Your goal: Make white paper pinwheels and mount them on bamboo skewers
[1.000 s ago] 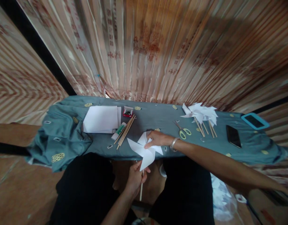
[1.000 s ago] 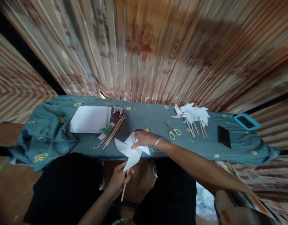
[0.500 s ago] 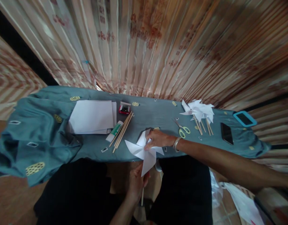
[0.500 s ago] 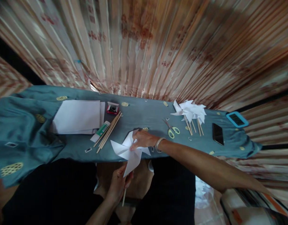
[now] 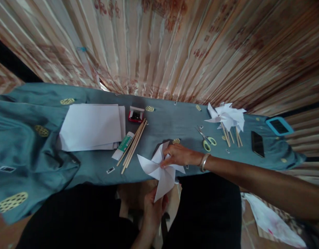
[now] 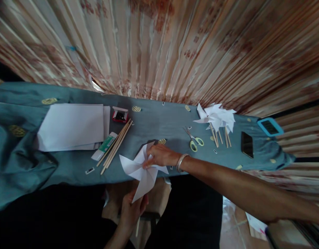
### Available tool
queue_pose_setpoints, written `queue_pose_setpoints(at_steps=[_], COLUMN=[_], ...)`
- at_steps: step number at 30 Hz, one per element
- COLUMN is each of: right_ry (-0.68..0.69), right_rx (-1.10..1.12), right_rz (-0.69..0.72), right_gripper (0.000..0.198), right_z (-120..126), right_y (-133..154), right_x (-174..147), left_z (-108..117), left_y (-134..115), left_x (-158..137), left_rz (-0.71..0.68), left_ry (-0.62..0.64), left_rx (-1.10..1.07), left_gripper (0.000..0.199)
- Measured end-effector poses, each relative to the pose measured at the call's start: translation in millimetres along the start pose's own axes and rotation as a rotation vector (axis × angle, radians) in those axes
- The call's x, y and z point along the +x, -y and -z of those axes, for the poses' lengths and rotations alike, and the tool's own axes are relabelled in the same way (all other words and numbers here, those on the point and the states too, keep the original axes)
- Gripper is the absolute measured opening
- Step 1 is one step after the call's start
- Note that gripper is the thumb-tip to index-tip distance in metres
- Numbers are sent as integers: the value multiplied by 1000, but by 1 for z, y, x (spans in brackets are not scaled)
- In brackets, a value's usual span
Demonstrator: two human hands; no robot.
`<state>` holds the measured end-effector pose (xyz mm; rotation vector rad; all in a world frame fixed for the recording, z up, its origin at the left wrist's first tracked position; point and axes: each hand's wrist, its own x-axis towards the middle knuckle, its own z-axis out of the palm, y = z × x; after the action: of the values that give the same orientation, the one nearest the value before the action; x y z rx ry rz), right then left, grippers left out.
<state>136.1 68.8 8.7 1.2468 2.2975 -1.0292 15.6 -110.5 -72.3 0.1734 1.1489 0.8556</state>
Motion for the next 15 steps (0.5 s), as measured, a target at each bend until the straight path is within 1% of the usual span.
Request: queue_pose_setpoints(at_steps=[5,10,15], right_ry=[-2,2,17], right_rx=[-35,-50,-33], right_rz=[-27,-58,-78], right_gripper=[29,26,26], right_z=[-1,0,0], right_y=[1,5,7], right_x=[1,0,-1], left_z=[1,-1,-3], left_y=[6,3,4], left_x=[2,0,1], left_rz=[26,35,71], left_ry=[2,-8,-38], left_rx=[31,28,-31], left_gripper=[47,45,43])
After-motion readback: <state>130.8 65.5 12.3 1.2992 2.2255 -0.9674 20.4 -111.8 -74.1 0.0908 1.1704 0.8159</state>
